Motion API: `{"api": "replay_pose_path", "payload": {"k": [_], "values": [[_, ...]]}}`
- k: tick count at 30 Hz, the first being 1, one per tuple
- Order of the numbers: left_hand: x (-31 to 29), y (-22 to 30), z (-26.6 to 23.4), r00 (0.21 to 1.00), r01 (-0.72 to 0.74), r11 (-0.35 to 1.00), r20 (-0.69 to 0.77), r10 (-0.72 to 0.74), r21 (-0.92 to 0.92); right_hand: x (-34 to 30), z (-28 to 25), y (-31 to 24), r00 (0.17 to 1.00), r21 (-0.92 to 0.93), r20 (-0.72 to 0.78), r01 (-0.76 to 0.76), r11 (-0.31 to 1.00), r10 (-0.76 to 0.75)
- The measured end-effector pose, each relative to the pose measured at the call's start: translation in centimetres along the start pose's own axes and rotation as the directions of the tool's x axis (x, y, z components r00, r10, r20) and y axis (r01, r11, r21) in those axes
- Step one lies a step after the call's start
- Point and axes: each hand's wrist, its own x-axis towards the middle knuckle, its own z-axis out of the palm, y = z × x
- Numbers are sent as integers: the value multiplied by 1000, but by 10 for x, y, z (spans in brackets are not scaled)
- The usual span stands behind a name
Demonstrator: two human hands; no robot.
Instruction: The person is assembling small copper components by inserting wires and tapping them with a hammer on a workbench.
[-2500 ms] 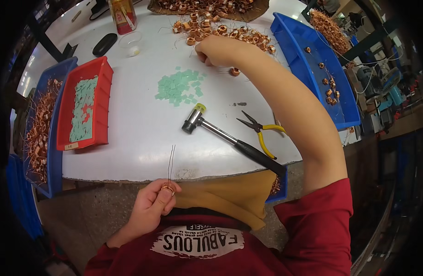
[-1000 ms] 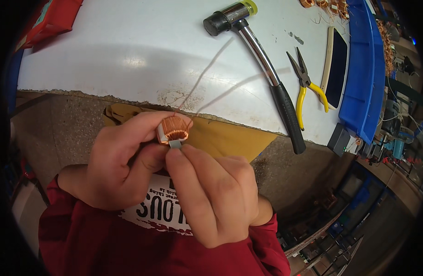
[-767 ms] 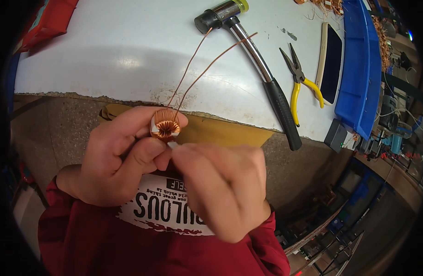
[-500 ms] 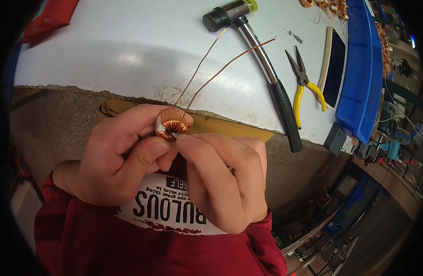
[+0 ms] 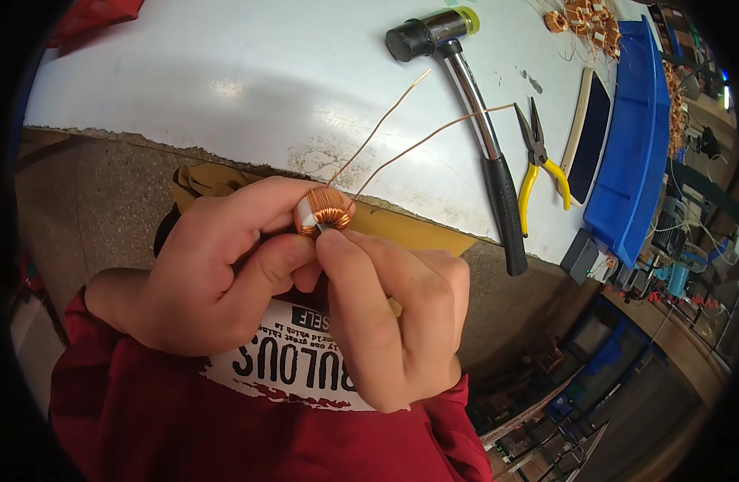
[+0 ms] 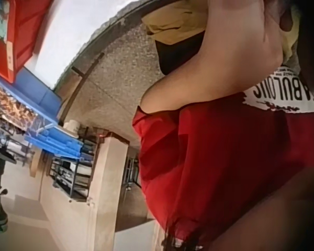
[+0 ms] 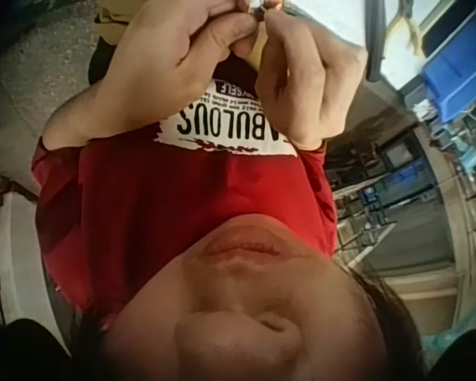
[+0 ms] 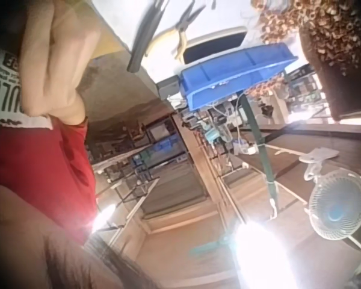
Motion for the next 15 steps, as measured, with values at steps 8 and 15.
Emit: {"api": "replay_pose_path", "payload": {"k": [8, 15], "values": [[-3, -10, 6, 985, -129, 971, -91, 150, 201, -4, 2, -3, 999, -85, 26, 27, 996, -25], [-1, -10, 5, 945, -233, 911, -142, 295, 339, -2, 11, -3, 1000, -18, -27, -10, 1000, 9]]}}
